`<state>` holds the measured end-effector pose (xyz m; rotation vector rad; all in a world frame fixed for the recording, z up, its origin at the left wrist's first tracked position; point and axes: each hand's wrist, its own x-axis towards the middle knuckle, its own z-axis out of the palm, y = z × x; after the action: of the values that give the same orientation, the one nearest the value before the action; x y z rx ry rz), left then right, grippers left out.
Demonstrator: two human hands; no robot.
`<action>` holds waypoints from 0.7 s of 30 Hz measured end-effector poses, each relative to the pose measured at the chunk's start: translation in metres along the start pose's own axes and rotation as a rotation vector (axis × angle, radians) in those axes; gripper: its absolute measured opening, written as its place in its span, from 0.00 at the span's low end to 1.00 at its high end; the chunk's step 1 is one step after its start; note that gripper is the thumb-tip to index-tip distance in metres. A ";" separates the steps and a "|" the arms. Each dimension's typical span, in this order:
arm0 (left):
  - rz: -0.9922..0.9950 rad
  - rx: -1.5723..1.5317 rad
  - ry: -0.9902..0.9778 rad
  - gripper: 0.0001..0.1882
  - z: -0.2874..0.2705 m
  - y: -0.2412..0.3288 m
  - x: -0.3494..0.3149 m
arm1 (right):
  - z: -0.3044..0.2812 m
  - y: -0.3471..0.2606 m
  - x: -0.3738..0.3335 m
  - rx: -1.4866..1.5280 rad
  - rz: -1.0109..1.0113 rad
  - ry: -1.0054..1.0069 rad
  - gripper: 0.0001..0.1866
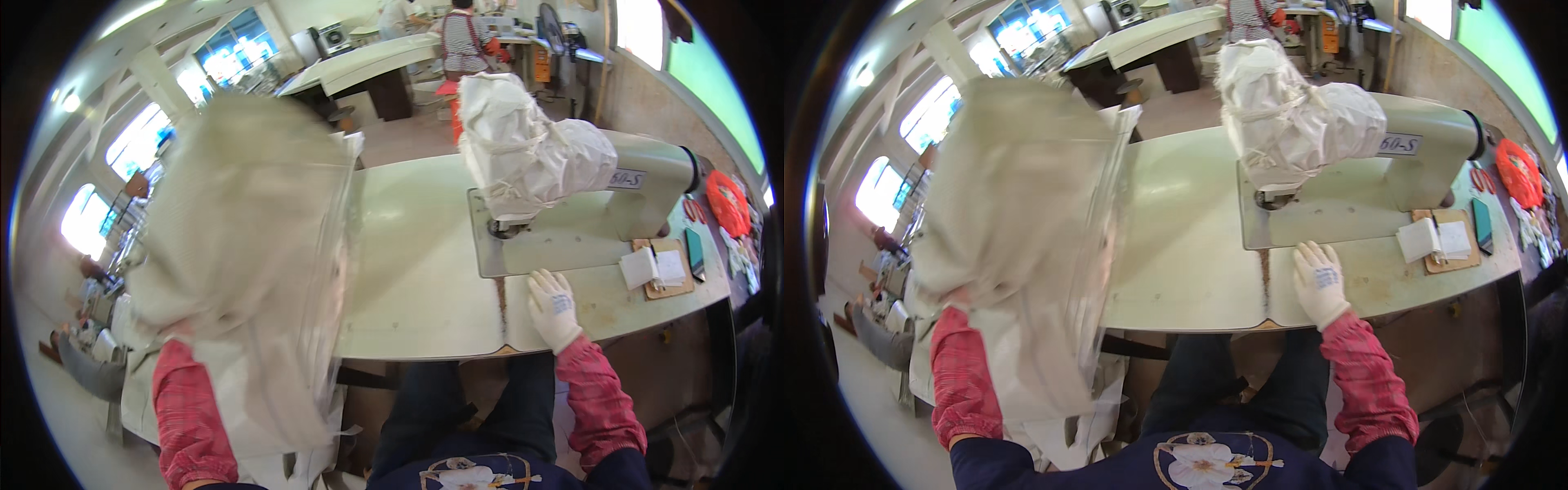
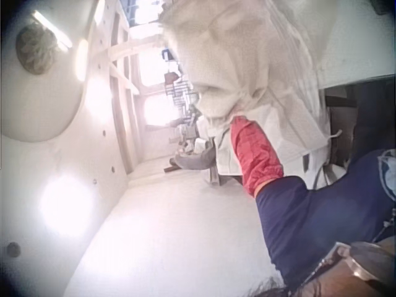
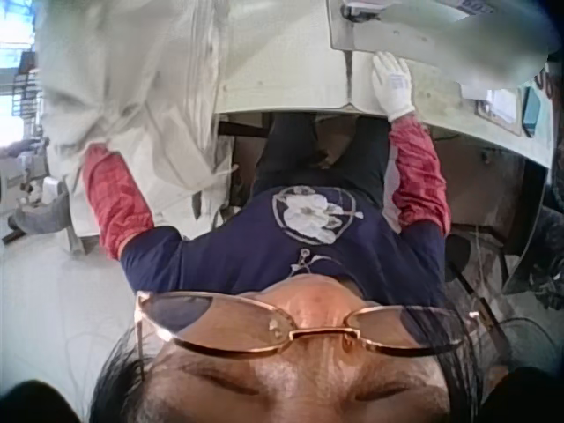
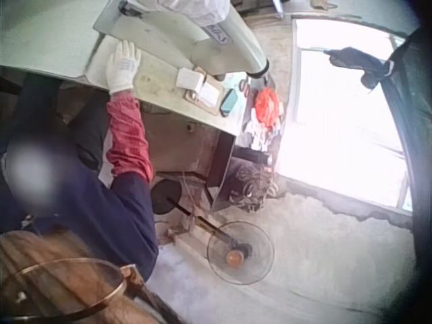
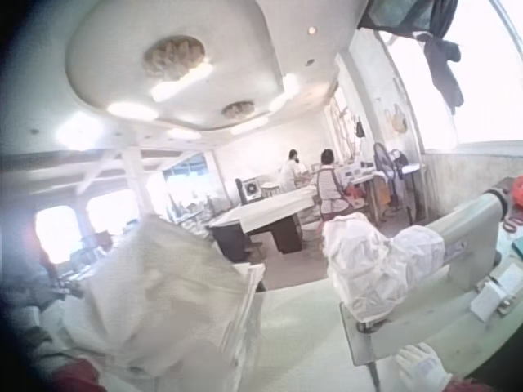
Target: The person repeatedly folds large sheets of off-white fabric with blue stitching lines on a sewing table. They align edges, fold the material in half, and stack the folded pieces. The process is repeated continuously throughout the clip.
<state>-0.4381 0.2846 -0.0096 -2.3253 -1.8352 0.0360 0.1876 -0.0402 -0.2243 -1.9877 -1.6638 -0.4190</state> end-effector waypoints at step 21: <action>0.050 -0.508 -0.173 0.16 0.122 0.150 0.070 | -0.014 -0.015 -0.009 0.082 -0.023 -0.020 0.19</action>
<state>-0.2930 0.3340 -0.1462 -2.7784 -2.0609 -0.2604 0.1719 -0.0541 -0.2147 -1.9214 -1.6906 -0.3347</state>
